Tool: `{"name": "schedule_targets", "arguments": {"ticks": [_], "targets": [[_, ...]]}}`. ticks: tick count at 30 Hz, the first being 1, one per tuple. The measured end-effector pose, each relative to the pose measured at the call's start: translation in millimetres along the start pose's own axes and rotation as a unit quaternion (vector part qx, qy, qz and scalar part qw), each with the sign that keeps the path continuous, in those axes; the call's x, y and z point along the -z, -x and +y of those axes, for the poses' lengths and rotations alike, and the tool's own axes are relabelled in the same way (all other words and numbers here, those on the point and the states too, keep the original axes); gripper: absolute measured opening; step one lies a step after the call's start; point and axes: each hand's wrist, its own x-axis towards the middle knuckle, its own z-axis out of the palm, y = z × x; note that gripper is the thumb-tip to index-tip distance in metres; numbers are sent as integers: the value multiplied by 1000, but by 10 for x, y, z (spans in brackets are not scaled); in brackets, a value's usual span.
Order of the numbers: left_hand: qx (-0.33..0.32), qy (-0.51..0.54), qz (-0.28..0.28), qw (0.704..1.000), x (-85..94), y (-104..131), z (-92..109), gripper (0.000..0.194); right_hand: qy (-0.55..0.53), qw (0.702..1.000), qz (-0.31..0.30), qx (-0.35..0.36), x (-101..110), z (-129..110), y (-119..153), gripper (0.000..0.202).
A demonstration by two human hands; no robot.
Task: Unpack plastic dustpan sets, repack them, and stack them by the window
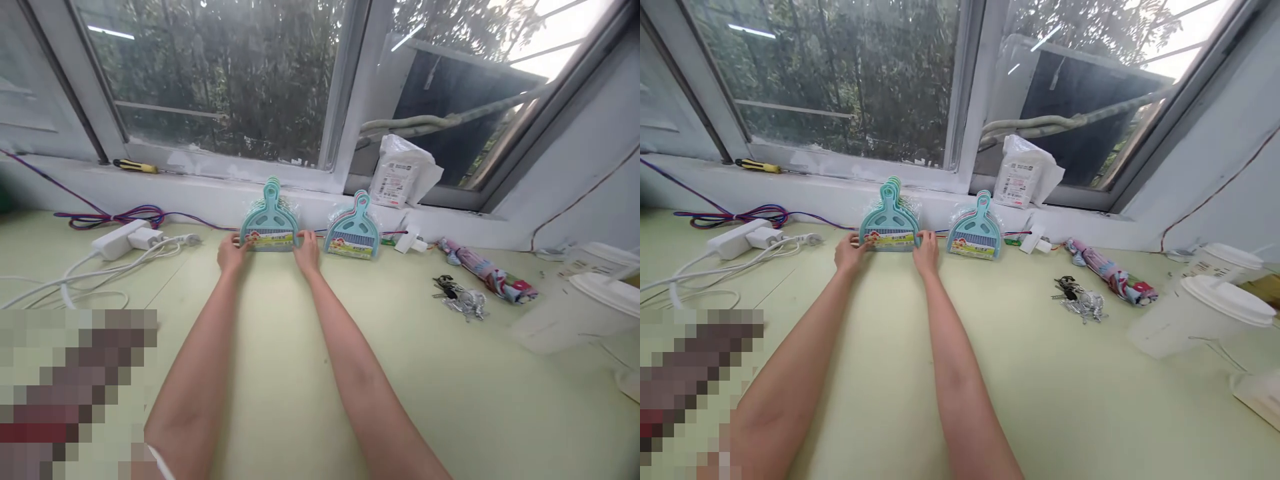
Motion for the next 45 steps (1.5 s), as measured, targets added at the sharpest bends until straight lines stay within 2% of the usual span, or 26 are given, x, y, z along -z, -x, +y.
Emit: {"name": "schedule_targets", "arguments": {"ticks": [2,4,6,9,10,13,15,17,19,21,25,27,28,30,33,35,37,39,42,45], "targets": [[-5,8,8,1000,4,6,-7,40,-18,998,49,-16,144,56,-48,27],[-9,17,16,1000,21,33,-7,48,-20,983,159,-88,396,195,-85,28],[-10,21,24,999,44,64,-5,58,2,942,275,-194,719,428,-97,34],[-7,32,56,998,58,79,-9,67,46,879,351,-321,1179,869,-73,40],[-9,39,67,997,57,74,-12,69,52,878,337,-337,1295,1004,-63,38],[-42,47,101,993,60,62,-4,71,52,913,247,-320,1488,1272,-51,24],[-83,32,146,985,89,90,31,71,49,930,213,-297,1506,1330,-59,19],[-144,2,204,968,137,164,96,68,49,936,210,-278,1476,1332,-74,20],[-225,-42,233,945,171,272,180,59,47,941,211,-260,1434,1321,-93,22],[-320,-98,197,922,156,385,266,47,44,944,216,-246,1399,1313,-111,21],[-487,-182,24,854,10,542,400,29,14,940,255,-226,1382,1255,-109,20],[-531,-183,-31,827,-42,596,444,27,-19,938,269,-216,1403,1179,-56,22],[-539,-178,-46,822,-49,629,463,27,-35,940,269,-208,1421,1130,-11,23],[-522,-156,-56,837,-32,721,501,28,-60,946,256,-188,1468,1022,111,24],[-430,-68,-74,897,5,966,595,38,-91,956,226,-165,1533,855,351,24],[-330,38,-153,931,1,1190,700,53,-125,961,186,-163,1548,745,522,24],[-213,159,-271,925,-12,1408,818,62,-163,966,116,-162,1535,639,683,25],[-107,252,-331,903,12,1559,902,64,-197,966,43,-165,1512,548,813,28],[14,315,-305,899,202,1622,868,62,-221,966,-13,-135,1512,477,902,39],[90,337,-298,889,533,1596,662,53,-101,994,-1,-44,1576,526,833,42]]}}
